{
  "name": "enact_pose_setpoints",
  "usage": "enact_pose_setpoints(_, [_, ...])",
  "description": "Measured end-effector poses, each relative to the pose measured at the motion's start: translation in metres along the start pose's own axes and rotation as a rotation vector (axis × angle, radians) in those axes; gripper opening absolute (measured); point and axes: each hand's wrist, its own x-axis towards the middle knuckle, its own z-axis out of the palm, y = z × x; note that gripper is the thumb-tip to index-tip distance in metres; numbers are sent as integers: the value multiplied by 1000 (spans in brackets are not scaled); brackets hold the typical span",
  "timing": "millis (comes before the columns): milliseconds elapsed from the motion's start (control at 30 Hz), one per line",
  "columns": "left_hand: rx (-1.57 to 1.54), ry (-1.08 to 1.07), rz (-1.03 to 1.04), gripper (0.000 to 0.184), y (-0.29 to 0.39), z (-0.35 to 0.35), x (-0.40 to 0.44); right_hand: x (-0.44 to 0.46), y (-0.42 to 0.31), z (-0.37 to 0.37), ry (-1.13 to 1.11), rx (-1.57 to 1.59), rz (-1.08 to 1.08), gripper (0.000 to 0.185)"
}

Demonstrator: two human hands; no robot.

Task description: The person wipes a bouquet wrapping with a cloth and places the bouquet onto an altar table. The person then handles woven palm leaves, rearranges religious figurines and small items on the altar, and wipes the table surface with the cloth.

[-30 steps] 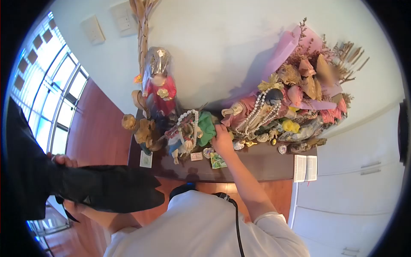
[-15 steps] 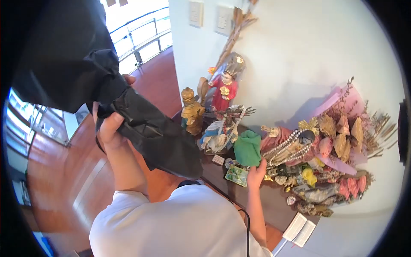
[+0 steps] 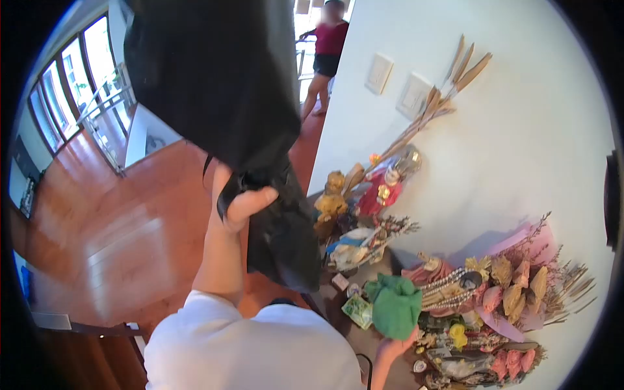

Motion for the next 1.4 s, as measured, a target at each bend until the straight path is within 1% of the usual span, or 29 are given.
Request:
enact_pose_setpoints(33, [-17, 8, -16, 84, 0, -1, -1, -4, -11, -8, -35, -35, -12, 54])
enact_pose_setpoints(100, [-73, 21, -15, 83, 7, 2, 3, -13, -25, -23, 43, -8, 72, 67])
enact_pose_setpoints(167, [-127, 0, -27, 74, 8, 0, 5, -13, -42, -26, 95, -12, 117, 65])
enact_pose_setpoints(200, [-122, -3, -20, 74, 9, 1, 6, -10, -52, -22, 116, -28, 123, 64])
enact_pose_setpoints(267, [-157, -25, -78, 74, 11, 5, 7, -11, -72, -19, 155, -77, 114, 61])
enact_pose_setpoints(333, [-154, -71, -32, 73, 11, 8, 12, -13, -93, -19, 192, -142, 93, 59])
enact_pose_setpoints(400, [-157, -115, 15, 73, 13, 15, 15, -16, -113, -29, 225, -239, 65, 57])
enact_pose_setpoints(467, [-215, -134, -78, 71, 19, 26, 13, -19, -130, -32, 228, -354, 52, 55])
enact_pose_setpoints(500, [-214, -134, -76, 71, 23, 33, 14, -21, -138, -40, 223, -430, 53, 54])
enact_pose_setpoints(567, [-312, -186, -129, 67, 31, 51, 15, -29, -145, -58, 181, -604, 95, 52])
enact_pose_setpoints(633, [-361, -309, -184, 67, 19, 72, 18, -31, -133, -91, 50, -856, 235, 50])
enact_pose_setpoints(667, [-369, -362, -238, 64, 19, 81, 17, -26, -112, -120, -72, -1049, 363, 69])
enact_pose_setpoints(733, [-393, -386, -218, 57, 20, 107, 19, -27, -86, -131, -277, -1276, 552, 57])
enact_pose_setpoints(767, [-386, -378, -190, 58, 19, 121, 20, -31, -71, -133, -343, -1365, 588, 59])
enact_pose_setpoints(833, [-379, -346, -70, 57, 32, 149, 29, -40, -29, -127, -333, -1482, 593, 63])
enact_pose_setpoints(867, [-317, -344, -4, 59, 34, 159, 36, -45, -7, -125, -289, -1521, 576, 65])
enact_pose_setpoints(900, [-259, -345, 57, 60, 35, 169, 43, -52, 12, -125, -251, -1546, 561, 66])
enact_pose_setpoints(933, [-107, -309, 169, 52, 30, 179, 51, -57, 26, -124, -207, -1548, 541, 68])
enact_pose_setpoints(1000, [-213, -247, 55, 52, 23, 207, 62, -69, 47, -128, -146, -1496, 534, 73])
enact_pose_setpoints(1067, [-256, -240, -7, 57, 20, 233, 72, -71, 39, -120, -109, -1353, 576, 83])
enact_pose_setpoints(1100, [-245, -221, 14, 56, 20, 243, 79, -74, 43, -126, -140, -1345, 513, 85])
enact_pose_setpoints(1133, [-270, -205, 26, 55, 18, 253, 83, -73, 31, -118, -106, -1306, 558, 86])
enact_pose_setpoints(1167, [-287, -181, 45, 55, 16, 262, 86, -75, 32, -122, -103, -1339, 564, 86])
enact_pose_setpoints(1233, [-305, -121, 153, 53, 11, 281, 87, -77, 44, -133, -122, -1372, 544, 85])
enact_pose_setpoints(1267, [-331, -118, 122, 47, 12, 288, 82, -78, 45, -137, -142, -1374, 518, 86])
enact_pose_setpoints(1300, [-355, -113, 95, 41, 16, 295, 79, -81, 40, -137, -109, -1375, 545, 86])
enact_pose_setpoints(1333, [-264, -92, 211, 40, 26, 301, 76, -82, 36, -134, -114, -1362, 566, 85])
enact_pose_setpoints(1367, [-41, -23, 297, 47, 22, 306, 76, -76, 30, -131, -117, -1350, 567, 85])
enact_pose_setpoints(1400, [-82, -37, 268, 47, 18, 312, 79, -75, 30, -132, -89, -1350, 569, 85])
